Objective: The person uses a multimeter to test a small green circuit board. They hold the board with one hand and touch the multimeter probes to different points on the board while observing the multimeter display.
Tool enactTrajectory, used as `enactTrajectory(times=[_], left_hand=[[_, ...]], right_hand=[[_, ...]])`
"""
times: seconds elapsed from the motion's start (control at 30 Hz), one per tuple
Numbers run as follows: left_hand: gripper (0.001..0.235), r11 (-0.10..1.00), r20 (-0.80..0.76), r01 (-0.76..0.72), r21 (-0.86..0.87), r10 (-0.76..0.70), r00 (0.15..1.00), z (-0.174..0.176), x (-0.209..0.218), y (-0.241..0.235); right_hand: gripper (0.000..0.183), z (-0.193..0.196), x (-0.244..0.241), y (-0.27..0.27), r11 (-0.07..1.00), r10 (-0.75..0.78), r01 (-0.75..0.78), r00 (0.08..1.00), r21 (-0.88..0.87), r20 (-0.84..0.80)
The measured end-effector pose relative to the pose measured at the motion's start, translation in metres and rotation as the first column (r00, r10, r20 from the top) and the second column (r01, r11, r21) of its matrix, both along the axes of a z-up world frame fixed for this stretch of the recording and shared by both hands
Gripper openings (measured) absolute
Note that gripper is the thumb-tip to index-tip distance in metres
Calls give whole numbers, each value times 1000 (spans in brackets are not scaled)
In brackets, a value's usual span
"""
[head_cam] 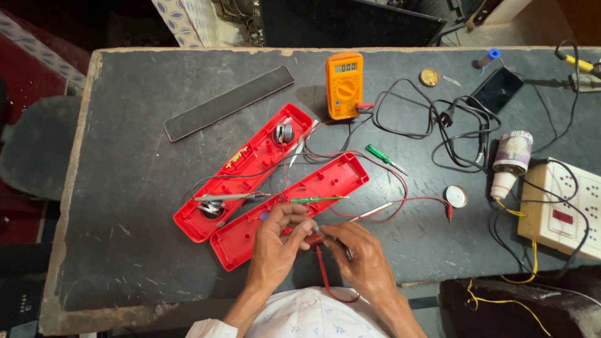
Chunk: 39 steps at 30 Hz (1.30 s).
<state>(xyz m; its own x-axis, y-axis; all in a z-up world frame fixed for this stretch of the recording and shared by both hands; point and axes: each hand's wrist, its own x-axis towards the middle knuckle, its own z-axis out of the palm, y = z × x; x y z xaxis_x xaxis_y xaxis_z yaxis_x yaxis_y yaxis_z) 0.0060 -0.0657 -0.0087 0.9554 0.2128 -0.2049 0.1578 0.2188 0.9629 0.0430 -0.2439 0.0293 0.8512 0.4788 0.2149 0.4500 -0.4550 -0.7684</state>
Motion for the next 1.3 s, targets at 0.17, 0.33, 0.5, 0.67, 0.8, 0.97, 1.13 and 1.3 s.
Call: enactTrajectory(times=[0.17,0.33,0.5,0.67,0.8,0.97,1.13,1.3], left_hand=[[23,976,12,-111,185,111,994,3,0,3],[31,986,47,-162,-24,163,985,5,1,1],[44,985,179,-171,22,165,970,18,-6,4],[45,911,310,-222,349,111,944,44,-17,24],[34,601,598,-479,640,2,802,62,-21,49],[31,284,662,-610,740,-147,735,60,-36,75],[31,199,635,-603,772,-230,737,42,-56,76],[29,228,531,-480,847,-352,771,21,-66,68]], right_hand=[[27,-2,2,5,997,42,-46,997,59,72],[32,-1,2,14,984,105,-130,977,125,185],[28,0,5,14,968,199,-205,978,145,57],[20,-5,18,4,981,82,-106,986,163,148],[12,-2,52,-8,935,-324,315,946,165,30],[15,4,76,1,899,-375,391,920,197,-113],[16,13,67,46,993,-50,51,999,105,-18],[18,13,74,123,949,300,-296,954,-110,18]])
